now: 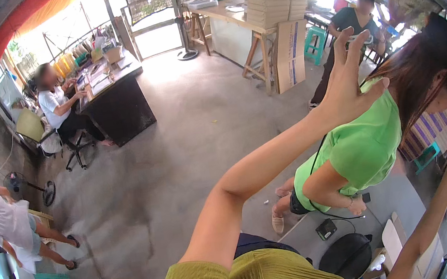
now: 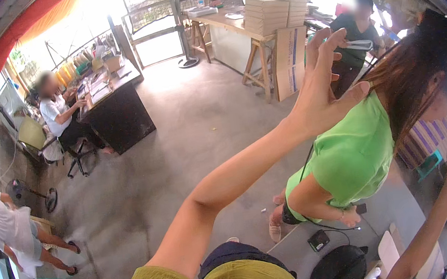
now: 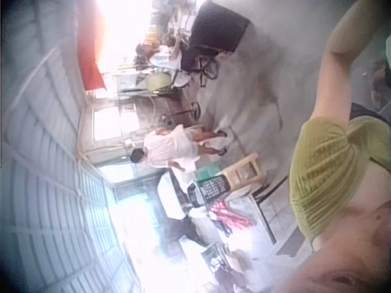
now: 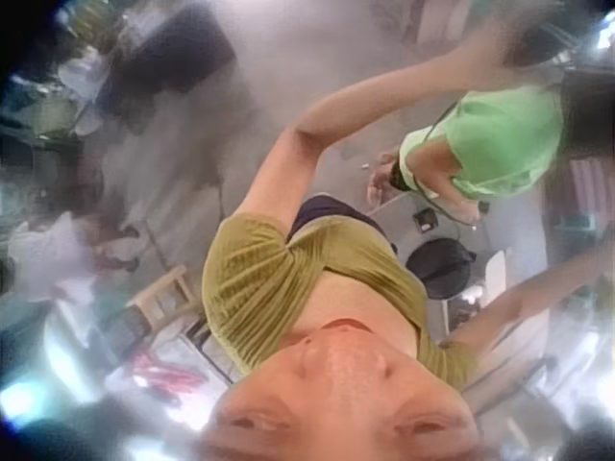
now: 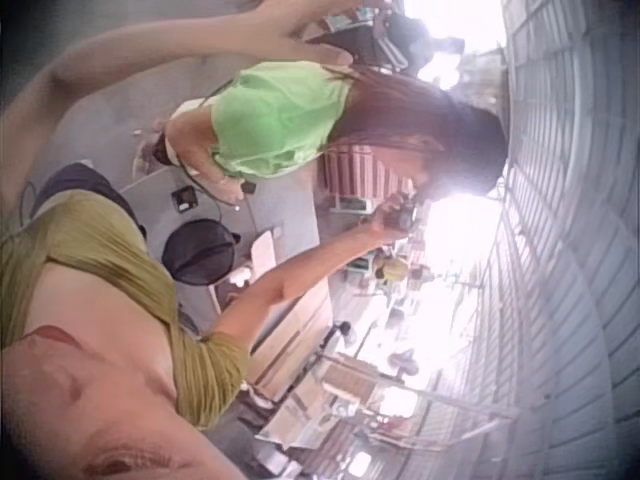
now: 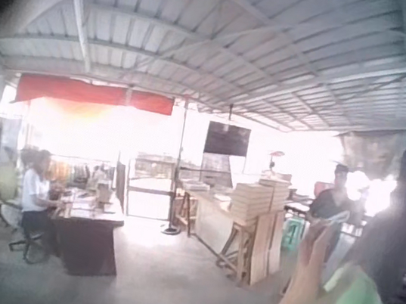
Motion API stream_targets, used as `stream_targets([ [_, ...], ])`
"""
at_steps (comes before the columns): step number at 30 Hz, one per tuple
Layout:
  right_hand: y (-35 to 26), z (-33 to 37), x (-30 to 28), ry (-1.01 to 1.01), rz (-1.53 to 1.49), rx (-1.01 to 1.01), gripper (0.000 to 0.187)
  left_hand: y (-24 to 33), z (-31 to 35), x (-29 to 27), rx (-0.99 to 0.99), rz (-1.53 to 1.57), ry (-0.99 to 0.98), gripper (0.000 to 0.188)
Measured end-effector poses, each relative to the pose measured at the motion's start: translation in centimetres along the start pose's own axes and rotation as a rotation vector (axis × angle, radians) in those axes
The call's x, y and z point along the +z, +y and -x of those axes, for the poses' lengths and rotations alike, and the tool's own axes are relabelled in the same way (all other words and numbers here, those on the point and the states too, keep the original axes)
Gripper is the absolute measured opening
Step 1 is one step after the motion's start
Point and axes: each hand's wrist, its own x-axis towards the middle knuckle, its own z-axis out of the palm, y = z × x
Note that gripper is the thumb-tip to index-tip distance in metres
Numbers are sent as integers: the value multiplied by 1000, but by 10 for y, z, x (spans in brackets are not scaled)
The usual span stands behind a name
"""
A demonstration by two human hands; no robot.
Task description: The person unpacks electronic components and accessories from a box, attaches a battery pack to a camera, secures the camera to a head mount, and finally fastens a waist strap on another person.
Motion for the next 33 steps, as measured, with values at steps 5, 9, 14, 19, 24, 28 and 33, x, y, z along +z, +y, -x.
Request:
stream_targets([
  [5, 21, -1, 49, -112, -116, 98, 57, -27, -35, 5, -65, 55, -79, 73],
  [9, 26, -7, 56, 115, -53, -9, 62, -46, -79, 45, -168, 136, -110, 68],
  [14, 41, 2, 99, 197, -50, -43, 56, -47, -131, 107, -241, 145, -305, 76],
  [19, 45, 3, 124, 317, 26, -79, 55, -58, -167, 143, -230, 355, -356, 74],
  [24, 44, 8, 126, 360, 33, -79, 56, -56, -159, 154, -137, 329, -410, 73],
  [28, 41, 11, 128, 304, 52, -74, 55, -58, -157, 155, -148, 347, -391, 76],
  [33, 52, 22, 126, 361, 24, -87, 51, -57, -137, 152, -107, 315, -412, 79],
])
